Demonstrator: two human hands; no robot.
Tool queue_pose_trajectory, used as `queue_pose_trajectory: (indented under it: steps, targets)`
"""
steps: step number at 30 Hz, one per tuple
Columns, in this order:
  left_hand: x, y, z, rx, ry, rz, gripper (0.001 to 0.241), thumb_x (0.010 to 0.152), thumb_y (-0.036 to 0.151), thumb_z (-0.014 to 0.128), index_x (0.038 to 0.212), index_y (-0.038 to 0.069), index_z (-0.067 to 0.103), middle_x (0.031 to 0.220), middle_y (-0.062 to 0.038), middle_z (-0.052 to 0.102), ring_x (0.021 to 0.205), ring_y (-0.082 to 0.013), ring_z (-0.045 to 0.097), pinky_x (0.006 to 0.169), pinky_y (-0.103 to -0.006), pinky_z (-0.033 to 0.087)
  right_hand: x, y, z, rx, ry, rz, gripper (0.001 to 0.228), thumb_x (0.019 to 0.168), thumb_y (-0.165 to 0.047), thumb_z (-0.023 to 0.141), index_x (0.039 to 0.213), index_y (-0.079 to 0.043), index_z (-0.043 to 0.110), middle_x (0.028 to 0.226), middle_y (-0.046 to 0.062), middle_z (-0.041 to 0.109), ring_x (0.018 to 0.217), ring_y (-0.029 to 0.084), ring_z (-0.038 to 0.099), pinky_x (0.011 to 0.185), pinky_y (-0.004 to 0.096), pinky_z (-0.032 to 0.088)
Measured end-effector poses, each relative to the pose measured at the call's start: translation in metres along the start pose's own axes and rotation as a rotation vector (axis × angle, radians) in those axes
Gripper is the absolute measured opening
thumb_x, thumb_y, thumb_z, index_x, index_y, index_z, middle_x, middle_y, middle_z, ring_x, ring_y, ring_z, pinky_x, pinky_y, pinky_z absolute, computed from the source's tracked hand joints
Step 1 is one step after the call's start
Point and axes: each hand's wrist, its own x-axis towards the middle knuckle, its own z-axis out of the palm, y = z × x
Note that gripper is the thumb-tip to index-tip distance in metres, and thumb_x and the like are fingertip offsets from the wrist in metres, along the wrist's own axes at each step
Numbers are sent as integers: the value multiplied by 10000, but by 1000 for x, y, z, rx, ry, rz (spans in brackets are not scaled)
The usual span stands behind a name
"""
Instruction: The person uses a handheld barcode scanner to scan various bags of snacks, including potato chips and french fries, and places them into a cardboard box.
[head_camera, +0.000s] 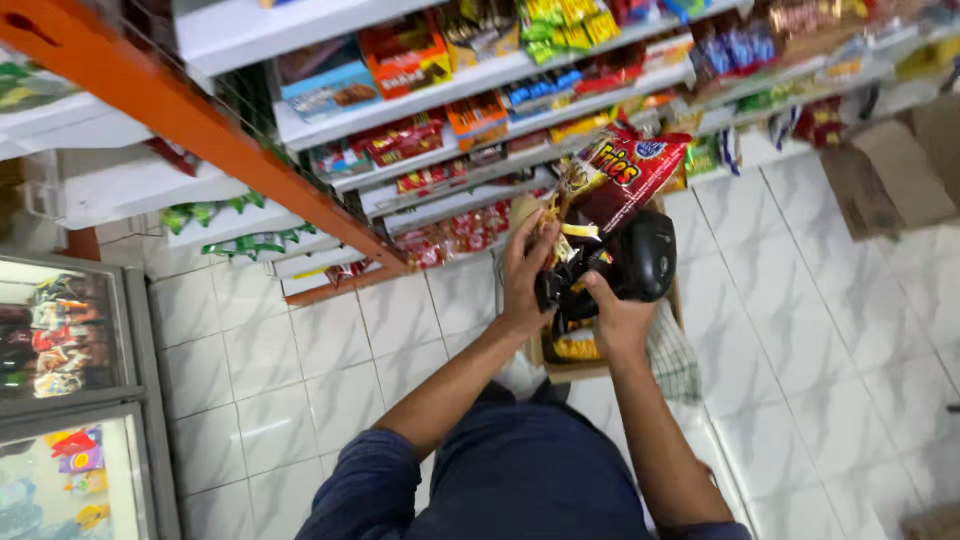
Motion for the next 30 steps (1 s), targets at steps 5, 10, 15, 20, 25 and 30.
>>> queue_pose_trajectory:
  steps: [5, 10, 15, 20, 25, 30]
  targets:
    - [81, 30, -54, 523, 33, 271, 596, 919, 326, 788, 1479, 309, 583, 1555, -187, 475, 1459, -376, 468, 1208, -508, 337, 48, -47, 74, 323, -98, -33, 676, 815, -5, 805, 1428, -1, 521, 1311, 84, 636, 1161, 199, 651, 1023, 349, 544]
    - [150, 51, -140, 316, -98, 405, 907, 795, 576, 808, 1559, 287, 414, 1595, -224, 375, 1498, -436, 345, 1236, -564, 271, 126, -61, 89, 612, -232, 196, 600, 826, 0, 772, 1377, 70, 545, 1228, 171, 674, 1056, 286, 707, 954, 446, 596]
    - [220, 59, -187, -152, -153, -143, 913, 868, 376, 822, 1568, 82, 314, 1442, -132, 584, 1312, -248, 591, 1070, -384, 491, 186, -89, 112, 641, -442, 259, 574, 826, -37, 769, 1347, 102, 571, 1220, 196, 702, 1051, 301, 713, 955, 442, 592]
    - [277, 70, -211, -58, -61, -53, 589, 915, 186, 829, 1392, -25, 557, 1262, -109, 710, 1190, -180, 671, 1060, -320, 518, 212, -166, 167, 509, -586, -257, 606, 827, -26, 807, 1391, -81, 591, 1299, 3, 693, 1190, 143, 666, 1064, 310, 545]
    - [353, 100, -244, 109, 236, 109, 545, 878, 196, 842, 1313, -5, 582, 1166, -133, 737, 1067, -202, 732, 951, -339, 569, 236, -230, 221, 147, -368, -420, 453, 862, -116, 837, 1267, -43, 650, 1088, 34, 701, 920, 151, 679, 857, 323, 580]
    - [426, 112, -277, 379, 445, 290, 564, 846, 183, 859, 1315, 1, 603, 1109, -183, 754, 1027, -301, 749, 906, -385, 570, 261, -275, 275, -79, -383, -779, 360, 891, -152, 860, 1179, -6, 701, 1078, 104, 763, 964, 200, 716, 891, 328, 557]
